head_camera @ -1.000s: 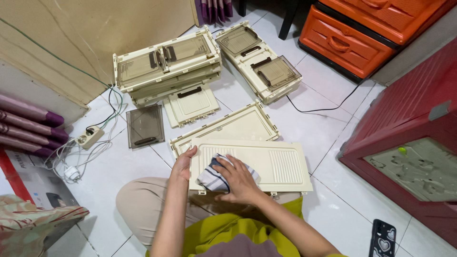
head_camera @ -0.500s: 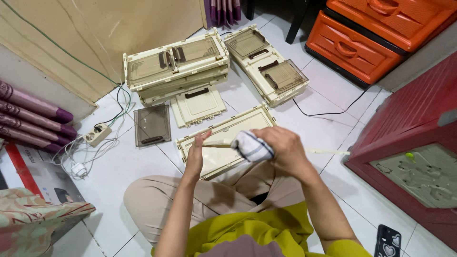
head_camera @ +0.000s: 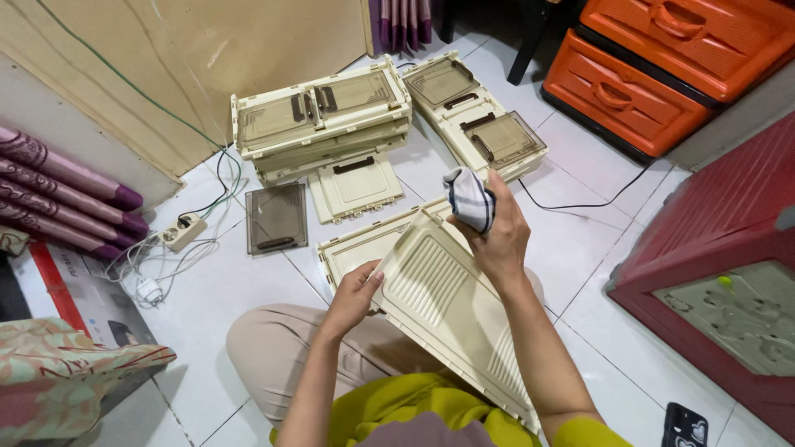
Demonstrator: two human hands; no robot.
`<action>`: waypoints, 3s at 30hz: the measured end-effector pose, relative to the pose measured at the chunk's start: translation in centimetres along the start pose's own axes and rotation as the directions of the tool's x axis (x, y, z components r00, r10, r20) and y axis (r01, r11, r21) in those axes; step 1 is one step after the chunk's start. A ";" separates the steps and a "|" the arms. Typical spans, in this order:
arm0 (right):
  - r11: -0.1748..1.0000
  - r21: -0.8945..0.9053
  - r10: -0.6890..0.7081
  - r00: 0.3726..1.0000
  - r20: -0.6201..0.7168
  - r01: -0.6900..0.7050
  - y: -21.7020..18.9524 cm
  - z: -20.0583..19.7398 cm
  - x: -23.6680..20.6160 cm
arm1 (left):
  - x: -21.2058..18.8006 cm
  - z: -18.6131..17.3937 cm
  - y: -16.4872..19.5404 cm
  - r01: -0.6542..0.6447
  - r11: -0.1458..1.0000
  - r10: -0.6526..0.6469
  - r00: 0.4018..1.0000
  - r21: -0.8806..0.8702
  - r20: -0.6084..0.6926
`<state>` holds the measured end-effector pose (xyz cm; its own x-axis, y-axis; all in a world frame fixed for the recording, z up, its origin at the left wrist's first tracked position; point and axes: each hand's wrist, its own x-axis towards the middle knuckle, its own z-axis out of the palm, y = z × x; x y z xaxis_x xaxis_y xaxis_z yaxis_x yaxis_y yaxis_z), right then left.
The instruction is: The person sits on the floor and wipes disassembled beige plastic panels and doors of a storage cabinet with a cloth, turning each panel over to wipe both sides and setting cleaned panels aside.
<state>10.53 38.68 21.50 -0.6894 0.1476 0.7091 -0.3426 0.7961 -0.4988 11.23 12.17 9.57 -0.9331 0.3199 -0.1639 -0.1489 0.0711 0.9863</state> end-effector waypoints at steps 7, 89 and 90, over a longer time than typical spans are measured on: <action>0.964 -0.247 0.172 0.945 0.278 -0.103 0.8 2.4 -3.7 | 0.9 -0.5 -0.6 -0.098 0.988 0.083 0.990 -0.123 -0.116; 0.946 -0.163 -0.214 0.917 0.338 0.280 -7.8 8.1 -6.7 | 0.4 0.1 -0.7 -0.145 0.913 0.027 0.954 -0.381 -0.298; 0.933 -0.163 -0.251 0.907 0.339 0.320 -8.3 7.8 -7.6 | 0.4 0.0 -0.8 -0.140 0.883 0.015 0.962 -0.447 -0.271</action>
<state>13.63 26.38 16.38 -0.7553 -0.2652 0.5994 -0.4362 0.8859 -0.1578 10.99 12.27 8.69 -0.9891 0.0526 -0.1374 -0.1469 -0.4044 0.9027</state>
